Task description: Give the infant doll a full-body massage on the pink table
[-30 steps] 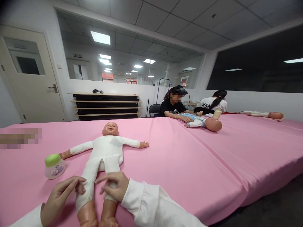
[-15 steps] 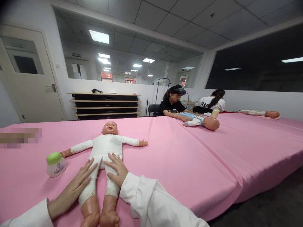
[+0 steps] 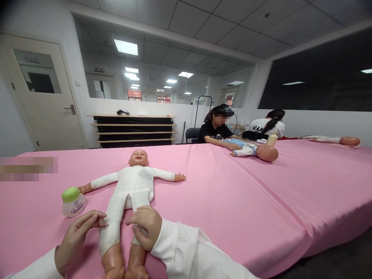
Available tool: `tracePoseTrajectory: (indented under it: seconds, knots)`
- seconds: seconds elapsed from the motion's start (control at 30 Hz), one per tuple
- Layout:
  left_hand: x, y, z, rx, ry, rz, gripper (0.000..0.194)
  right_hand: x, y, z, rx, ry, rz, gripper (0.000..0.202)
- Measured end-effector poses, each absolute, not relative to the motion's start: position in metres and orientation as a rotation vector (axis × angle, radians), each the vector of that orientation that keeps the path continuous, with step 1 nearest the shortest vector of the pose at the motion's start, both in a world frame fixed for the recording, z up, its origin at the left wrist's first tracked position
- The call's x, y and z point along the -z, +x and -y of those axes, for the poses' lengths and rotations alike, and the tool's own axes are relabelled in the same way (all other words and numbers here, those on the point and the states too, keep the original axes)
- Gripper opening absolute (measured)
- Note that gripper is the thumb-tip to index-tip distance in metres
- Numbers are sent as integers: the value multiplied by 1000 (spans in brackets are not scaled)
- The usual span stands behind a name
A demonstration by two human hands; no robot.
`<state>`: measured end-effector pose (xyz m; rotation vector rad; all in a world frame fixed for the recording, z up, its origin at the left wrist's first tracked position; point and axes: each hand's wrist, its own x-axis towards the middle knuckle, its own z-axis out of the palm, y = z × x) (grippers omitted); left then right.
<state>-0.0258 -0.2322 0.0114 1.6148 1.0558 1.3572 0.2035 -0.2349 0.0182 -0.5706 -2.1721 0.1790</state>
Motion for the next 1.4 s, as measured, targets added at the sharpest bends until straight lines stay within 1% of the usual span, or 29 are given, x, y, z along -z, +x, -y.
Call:
tracePoseTrajectory:
  seconds: [0.07,0.13,0.23,0.37,0.43,0.53,0.6,0.7,0.77,0.83,0.9,1.03,1.17,1.23,1.3,1.33,1.4]
  knots:
    - [-10,-25,231,-1391,1714,-1131,32,-19,209,232,-153,-648,2141,32]
    - [-7,-24,231,-1384,1883,-1201,33,-18,214,229,-166,-746,2152,41]
    - [0,-24,236,-1319,2099,-1309,43,-14,218,225,-184,-866,2202,52]
    - [9,-25,238,-1110,2163,-1478,57,-11,217,225,-237,-902,2312,59]
    - [9,-25,236,-1019,2168,-1478,58,-11,217,226,-274,-789,2454,55]
    - [4,-24,232,-890,2253,-1378,51,-11,218,228,-284,-582,2603,45]
    - [0,-23,232,-831,2334,-1280,45,-10,217,230,-271,-503,2614,47]
    - [-3,-24,238,-868,2402,-1040,33,-11,213,234,-250,-419,2585,50]
    - [-3,-26,244,-972,2331,-942,29,-14,212,236,-227,-350,2543,46]
    - [-5,-28,250,-1049,2180,-947,30,-20,212,237,-200,-302,2463,40]
    - [-8,-29,253,-1073,2071,-946,30,-26,215,237,-169,-368,2378,37]
    - [-14,-29,250,-1104,2126,-889,28,-26,220,233,-125,-703,2338,45]
    - [-9,-27,244,-1042,2321,-967,48,-16,221,228,-96,-872,2378,55]
    - [-4,-26,240,-1012,2392,-954,55,-14,220,227,-115,-847,2490,53]
    - [0,-25,237,-1014,2452,-871,57,-15,218,228,-161,-733,2617,46]
    - [2,-24,237,-1036,2469,-811,55,-16,218,229,-189,-657,2663,43]
    - [5,-25,237,-1112,2445,-696,41,-20,216,232,-242,-496,2682,39]
